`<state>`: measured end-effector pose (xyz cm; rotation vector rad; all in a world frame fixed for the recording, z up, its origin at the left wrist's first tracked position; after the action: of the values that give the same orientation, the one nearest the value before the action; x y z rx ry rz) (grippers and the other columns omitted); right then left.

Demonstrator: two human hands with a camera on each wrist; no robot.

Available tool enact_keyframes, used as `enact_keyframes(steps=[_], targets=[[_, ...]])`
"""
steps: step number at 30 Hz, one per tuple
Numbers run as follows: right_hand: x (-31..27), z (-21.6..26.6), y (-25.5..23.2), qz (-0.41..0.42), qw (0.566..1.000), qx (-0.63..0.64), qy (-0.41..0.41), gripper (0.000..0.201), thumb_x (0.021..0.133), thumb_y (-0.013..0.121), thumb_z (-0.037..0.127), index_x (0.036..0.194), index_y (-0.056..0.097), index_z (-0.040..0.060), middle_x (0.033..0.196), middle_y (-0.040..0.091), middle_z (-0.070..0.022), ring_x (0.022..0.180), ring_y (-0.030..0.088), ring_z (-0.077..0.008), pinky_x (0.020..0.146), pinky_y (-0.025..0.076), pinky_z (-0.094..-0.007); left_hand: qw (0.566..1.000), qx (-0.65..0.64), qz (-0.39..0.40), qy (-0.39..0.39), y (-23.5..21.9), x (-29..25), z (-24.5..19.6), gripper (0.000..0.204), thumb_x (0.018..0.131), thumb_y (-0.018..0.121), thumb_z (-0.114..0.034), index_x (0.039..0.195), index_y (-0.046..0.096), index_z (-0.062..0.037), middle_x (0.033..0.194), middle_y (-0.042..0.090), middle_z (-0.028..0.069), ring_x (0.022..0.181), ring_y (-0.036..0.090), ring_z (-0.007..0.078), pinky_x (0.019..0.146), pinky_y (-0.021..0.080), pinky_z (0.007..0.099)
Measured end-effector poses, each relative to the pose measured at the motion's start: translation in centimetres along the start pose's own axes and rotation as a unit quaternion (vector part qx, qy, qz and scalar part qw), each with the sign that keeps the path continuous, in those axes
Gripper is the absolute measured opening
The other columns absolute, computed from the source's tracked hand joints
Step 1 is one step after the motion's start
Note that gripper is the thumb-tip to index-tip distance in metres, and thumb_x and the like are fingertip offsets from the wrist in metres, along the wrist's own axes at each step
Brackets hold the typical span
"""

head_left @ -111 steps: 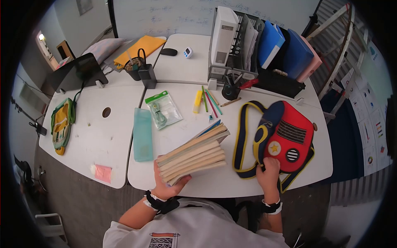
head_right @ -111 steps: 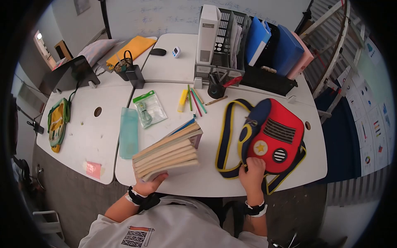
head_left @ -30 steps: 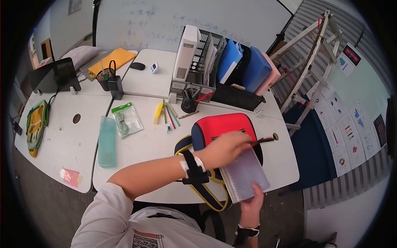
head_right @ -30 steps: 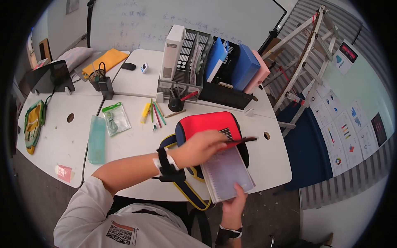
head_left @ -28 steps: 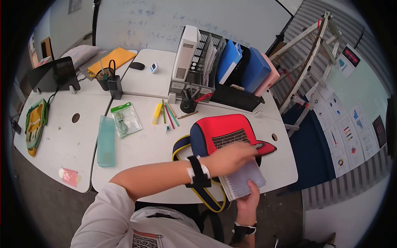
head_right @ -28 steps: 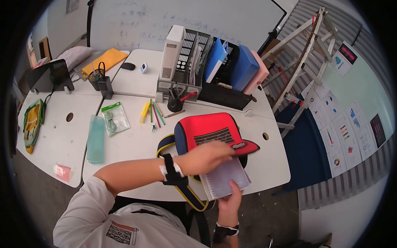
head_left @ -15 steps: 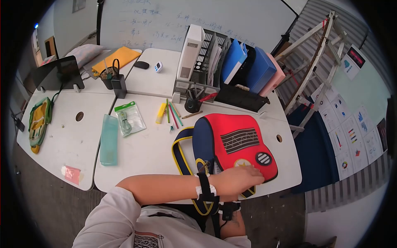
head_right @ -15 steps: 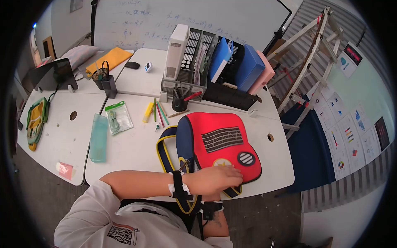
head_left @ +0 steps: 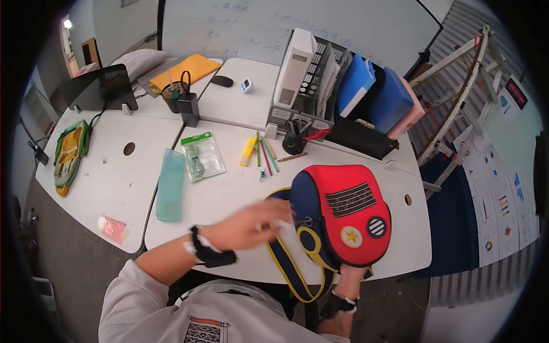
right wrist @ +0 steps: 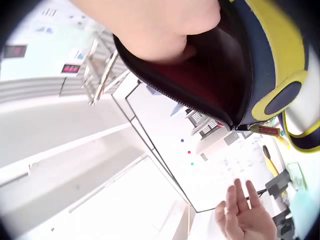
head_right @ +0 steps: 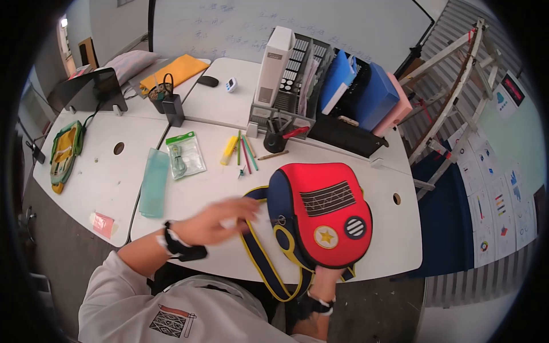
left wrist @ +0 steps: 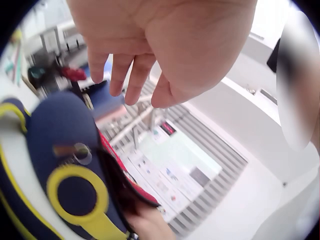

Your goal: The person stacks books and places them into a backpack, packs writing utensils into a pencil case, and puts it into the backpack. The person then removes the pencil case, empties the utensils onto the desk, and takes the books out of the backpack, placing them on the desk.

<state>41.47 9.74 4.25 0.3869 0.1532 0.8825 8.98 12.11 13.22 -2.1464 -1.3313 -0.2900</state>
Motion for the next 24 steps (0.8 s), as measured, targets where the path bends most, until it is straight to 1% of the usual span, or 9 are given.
enact_keyframes(steps=[3,5,7,9,11,12,16,20,24], targets=[[-1.4,-0.7,0.1,0.005,1.0,-0.013,-0.005,0.05,0.083,0.06,-0.002,0.132,0.052,0.0038,0.122,0.062,-0.015,0.11,0.062,-0.0268,0.096,0.05,-0.0412,0.94,0.055,-0.293,-0.165,-12.0,-9.4,5.2,0.023,0.086,0.049,0.011,0.101,0.063,-0.0022,0.114,0.066,0.0104,0.113,0.06,0.0222,0.098,0.046,0.0337],[-5.4,2.1,1.2,0.024,0.976,-0.141,-0.165,0.033,0.084,0.057,-0.008,0.116,0.058,-0.0007,0.106,0.064,-0.0123,0.097,0.063,-0.0207,0.085,0.051,-0.0315,0.864,0.042,-0.465,-0.187,-18.0,-17.1,7.2,0.021,0.086,0.047,0.008,0.099,0.062,0.0,0.106,0.064,0.0077,0.104,0.06,0.0167,0.095,0.046,0.0303],[-9.1,-0.9,4.6,0.247,0.947,-0.121,-0.168,0.013,0.083,0.057,-0.01,0.09,0.06,0.0005,0.092,0.065,-0.0122,0.078,0.059,-0.0145,0.071,0.046,-0.025,0.78,0.103,-0.574,-0.227,-21.4,-23.9,7.8,0.017,0.085,0.05,0.003,0.098,0.06,-0.0021,0.098,0.06,0.0047,0.096,0.057,0.0135,0.089,0.048,0.03],[-14.4,-7.3,9.6,0.532,0.833,-0.142,0.059,0.014,0.085,0.061,-0.005,0.098,0.064,0.0007,0.098,0.067,-0.014,0.091,0.065,-0.0206,0.082,0.051,-0.0308,0.753,0.035,-0.595,-0.278,-22.0,-27.5,10.6,0.023,0.086,0.048,0.0,0.108,0.056,-0.0037,0.101,0.058,0.0049,0.097,0.056,0.0147,0.086,0.048,0.0303],[-18.3,-5.6,16.1,0.665,0.699,-0.245,-0.098,0.025,0.082,0.064,-0.001,0.107,0.064,0.0022,0.115,0.063,-0.0167,0.114,0.061,-0.0296,0.098,0.047,-0.0388,0.743,-0.141,-0.583,-0.297,-20.3,-28.0,12.5,0.032,0.086,0.045,0.001,0.117,0.051,-0.0034,0.102,0.06,0.0071,0.095,0.058,0.0173,0.084,0.049,0.0293],[-18.1,-6.5,16.7,0.667,0.698,-0.241,-0.101,0.025,0.082,0.064,-0.001,0.107,0.064,0.0022,0.115,0.063,-0.0167,0.114,0.061,-0.0296,0.098,0.047,-0.0388,0.769,-0.136,-0.527,-0.335,-19.8,-28.4,14.2,0.036,0.085,0.045,0.003,0.12,0.05,-0.0029,0.104,0.062,0.01,0.092,0.061,0.019,0.084,0.05,0.0277],[-11.9,-10.8,18.4,0.554,0.74,-0.333,-0.189,0.051,0.079,0.061,-0.006,0.129,0.053,0.0026,0.14,0.048,-0.0196,0.136,0.044,-0.0318,0.113,0.035,-0.0379,0.816,-0.17,-0.458,-0.308,-16.3,-25.0,14.3,0.043,0.084,0.048,0.009,0.126,0.046,-0.0018,0.107,0.066,0.0126,0.099,0.063,0.0191,0.087,0.048,0.0281],[-2.9,-15.4,14.2,0.373,0.91,-0.176,0.052,0.049,0.077,0.058,-0.007,0.126,0.05,-0.0018,0.139,0.049,-0.0196,0.134,0.046,-0.0313,0.114,0.034,-0.0406,0.853,-0.074,-0.36,-0.371,-12.4,-21.9,12.9,0.035,0.087,0.054,0.005,0.12,0.044,-0.0024,0.105,0.068,0.0106,0.089,0.063,0.0148,0.077,0.05,0.0288],[0.2,-15.0,13.2,0.35,0.891,-0.285,-0.056,0.04,0.077,0.058,-0.008,0.116,0.053,0.0011,0.137,0.051,-0.0187,0.131,0.049,-0.0308,0.11,0.039,-0.0408,0.914,0.159,-0.184,-0.325,-9.0,-16.9,8.5,0.034,0.082,0.06,0.0,0.111,0.043,-0.0013,0.101,0.067,0.0194,0.089,0.067,0.0331,0.072,0.053,0.0372]])
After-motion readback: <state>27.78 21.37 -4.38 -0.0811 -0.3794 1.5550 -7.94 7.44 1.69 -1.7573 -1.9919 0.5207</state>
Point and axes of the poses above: each hand's wrist, its own x-axis towards the middle knuckle, its own y-axis out of the palm, z = x × y, the point moved 10 cm from there along x, towards the middle knuckle
